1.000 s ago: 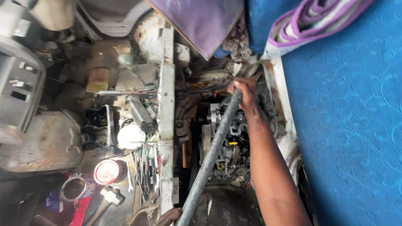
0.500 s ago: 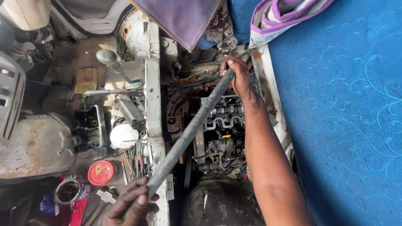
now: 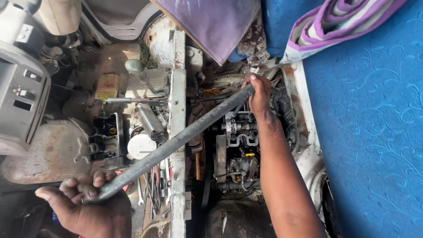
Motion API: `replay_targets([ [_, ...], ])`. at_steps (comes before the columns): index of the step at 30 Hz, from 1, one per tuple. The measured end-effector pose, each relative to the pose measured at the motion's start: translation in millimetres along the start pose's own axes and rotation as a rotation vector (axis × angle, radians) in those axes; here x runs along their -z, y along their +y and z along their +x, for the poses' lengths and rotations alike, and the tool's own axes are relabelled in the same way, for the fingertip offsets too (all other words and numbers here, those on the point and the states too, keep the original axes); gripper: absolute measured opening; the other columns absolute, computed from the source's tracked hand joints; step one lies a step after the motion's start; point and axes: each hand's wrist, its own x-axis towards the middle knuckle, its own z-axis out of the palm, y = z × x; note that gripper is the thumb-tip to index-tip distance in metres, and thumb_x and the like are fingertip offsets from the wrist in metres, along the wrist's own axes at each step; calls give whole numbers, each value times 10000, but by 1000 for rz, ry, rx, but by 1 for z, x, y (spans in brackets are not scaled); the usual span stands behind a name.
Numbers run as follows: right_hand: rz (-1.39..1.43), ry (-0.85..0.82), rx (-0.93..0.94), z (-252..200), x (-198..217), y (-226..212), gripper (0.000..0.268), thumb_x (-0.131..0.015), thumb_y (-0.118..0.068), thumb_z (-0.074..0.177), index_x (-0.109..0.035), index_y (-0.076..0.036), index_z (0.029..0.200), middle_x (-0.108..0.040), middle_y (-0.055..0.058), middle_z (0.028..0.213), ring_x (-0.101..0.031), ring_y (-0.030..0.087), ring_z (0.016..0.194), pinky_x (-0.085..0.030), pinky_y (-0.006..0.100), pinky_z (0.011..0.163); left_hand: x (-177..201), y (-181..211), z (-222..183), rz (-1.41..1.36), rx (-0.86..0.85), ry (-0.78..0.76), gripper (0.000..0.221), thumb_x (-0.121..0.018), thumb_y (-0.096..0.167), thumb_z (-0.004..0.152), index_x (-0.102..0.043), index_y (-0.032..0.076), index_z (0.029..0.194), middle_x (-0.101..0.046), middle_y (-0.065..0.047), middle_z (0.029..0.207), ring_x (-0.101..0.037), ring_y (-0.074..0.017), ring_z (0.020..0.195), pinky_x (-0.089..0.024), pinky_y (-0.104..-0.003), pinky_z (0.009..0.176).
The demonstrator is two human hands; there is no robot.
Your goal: The recorder is performing maintenance or repair on a vehicle engine located under the seats.
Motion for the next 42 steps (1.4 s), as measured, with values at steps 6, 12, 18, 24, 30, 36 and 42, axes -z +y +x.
replay_targets([
  [6, 103, -7, -42, 0, -6, -3, 334, -538, -270, 969, -612, 5, 793, -608, 82, 768, -573, 176, 753, -454, 353, 740, 24, -19, 28, -77, -102, 24, 583, -577, 618, 1091, -427, 164, 757, -500, -23, 716, -530, -132, 626, -508, -324, 666],
  [12, 110, 54, -35, 1, -9, 0, 324, -550, -252, 966, -605, 6, 778, -594, 75, 781, -548, 173, 773, -427, 345, 763, 5, -27, 61, -60, -196, 132, 452, -602, 529, 1066, -457, 145, 876, -448, -10, 712, -565, -150, 635, -553, -317, 615],
  [18, 59, 182, -15, 0, -3, 16, 346, -589, -282, 1004, -641, 8, 823, -594, 59, 809, -484, 126, 718, -368, 301, 670, -42, -38, 148, 40, -321, 18, 448, -705, 424, 1060, -471, 87, 880, -451, -6, 700, -566, -136, 589, -532, -304, 546],
  [24, 70, 253, 13, -3, -11, 16, 292, -628, -275, 999, -704, -19, 881, -617, 2, 776, -528, 69, 613, -409, 275, 502, -107, -71, 256, -15, -277, -30, 302, -754, 267, 955, -560, 73, 829, -425, 20, 622, -456, -118, 461, -441, -320, 407],
  [30, 107, 304, 28, -4, -22, 5, 267, -663, -236, 1024, -671, -21, 865, -605, 13, 758, -532, 79, 598, -415, 274, 506, -144, -116, 347, -42, -142, -161, 233, -688, 166, 942, -530, 62, 805, -505, -16, 651, -468, -135, 474, -422, -314, 416],
  [36, 138, 247, 50, -3, -26, -1, 311, -665, -246, 1051, -596, -48, 821, -496, -22, 729, -434, 54, 594, -325, 262, 507, -184, -144, 380, -56, 28, -130, 266, -646, 273, 902, -530, 76, 766, -481, -23, 580, -460, -140, 435, -425, -301, 386],
  [42, 161, 295, 38, -2, -30, 3, 256, -684, -228, 1038, -597, -69, 858, -458, -50, 769, -374, 42, 620, -299, 237, 526, -205, -168, 400, -52, 136, -201, 355, -636, 405, 912, -512, 98, 783, -442, -13, 557, -452, -141, 435, -398, -289, 381],
])
